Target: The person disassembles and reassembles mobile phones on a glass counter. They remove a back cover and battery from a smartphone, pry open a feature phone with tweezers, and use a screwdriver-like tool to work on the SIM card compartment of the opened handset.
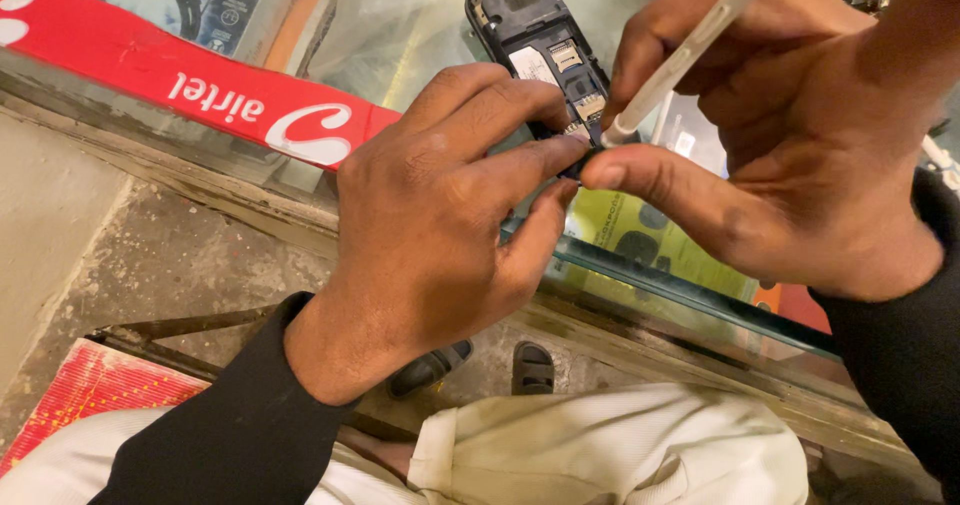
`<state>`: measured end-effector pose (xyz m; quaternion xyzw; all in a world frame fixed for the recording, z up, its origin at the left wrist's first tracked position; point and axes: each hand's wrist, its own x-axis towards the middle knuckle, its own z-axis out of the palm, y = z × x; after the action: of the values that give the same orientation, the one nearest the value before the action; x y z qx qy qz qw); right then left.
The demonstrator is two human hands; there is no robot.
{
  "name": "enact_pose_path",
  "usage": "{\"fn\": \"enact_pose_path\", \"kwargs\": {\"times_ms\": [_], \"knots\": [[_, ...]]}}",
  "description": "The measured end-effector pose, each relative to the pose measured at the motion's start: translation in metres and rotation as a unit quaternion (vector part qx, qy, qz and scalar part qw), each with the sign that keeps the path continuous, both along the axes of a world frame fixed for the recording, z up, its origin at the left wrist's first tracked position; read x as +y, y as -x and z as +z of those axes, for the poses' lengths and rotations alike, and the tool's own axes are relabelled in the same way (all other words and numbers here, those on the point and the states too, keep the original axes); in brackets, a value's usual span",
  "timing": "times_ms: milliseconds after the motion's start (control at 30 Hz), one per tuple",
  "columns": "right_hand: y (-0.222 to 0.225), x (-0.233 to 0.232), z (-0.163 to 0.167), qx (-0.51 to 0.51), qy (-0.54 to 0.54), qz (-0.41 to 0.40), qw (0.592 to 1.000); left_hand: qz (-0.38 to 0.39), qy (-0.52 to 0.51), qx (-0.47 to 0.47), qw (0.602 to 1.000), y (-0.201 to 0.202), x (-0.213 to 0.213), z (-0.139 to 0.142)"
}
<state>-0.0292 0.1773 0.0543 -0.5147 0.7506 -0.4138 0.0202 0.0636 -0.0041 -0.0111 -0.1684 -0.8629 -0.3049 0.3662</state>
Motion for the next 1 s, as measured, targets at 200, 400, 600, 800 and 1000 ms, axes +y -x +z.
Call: {"fn": "enact_pose_path", "kwargs": {"times_ms": [200, 400, 600, 800, 1000], "knots": [[-0.006, 0.005, 0.002, -0.023, -0.048, -0.037, 0.998, 0.003, 0.008, -0.009, 1.0, 0.0, -0.002, -0.005], [0.003, 0.005, -0.002, 0.029, -0.001, 0.031, 0.999, -0.003, 0.002, -0.007, 1.0, 0.0, -0.002, -0.004], [-0.001, 0.009, -0.004, -0.021, -0.013, -0.021, 0.999, 0.0, 0.003, -0.003, 1.0, 0.001, 0.0, 0.001], [-0.002, 0.007, -0.002, -0.006, -0.013, -0.019, 1.0, -0.002, 0.002, 0.004, 1.0, 0.001, 0.0, 0.003], [-0.002, 0.008, -0.001, 0.01, -0.01, -0.016, 1.0, 0.0, 0.003, 0.002, 1.0, 0.001, -0.001, 0.001]]}}
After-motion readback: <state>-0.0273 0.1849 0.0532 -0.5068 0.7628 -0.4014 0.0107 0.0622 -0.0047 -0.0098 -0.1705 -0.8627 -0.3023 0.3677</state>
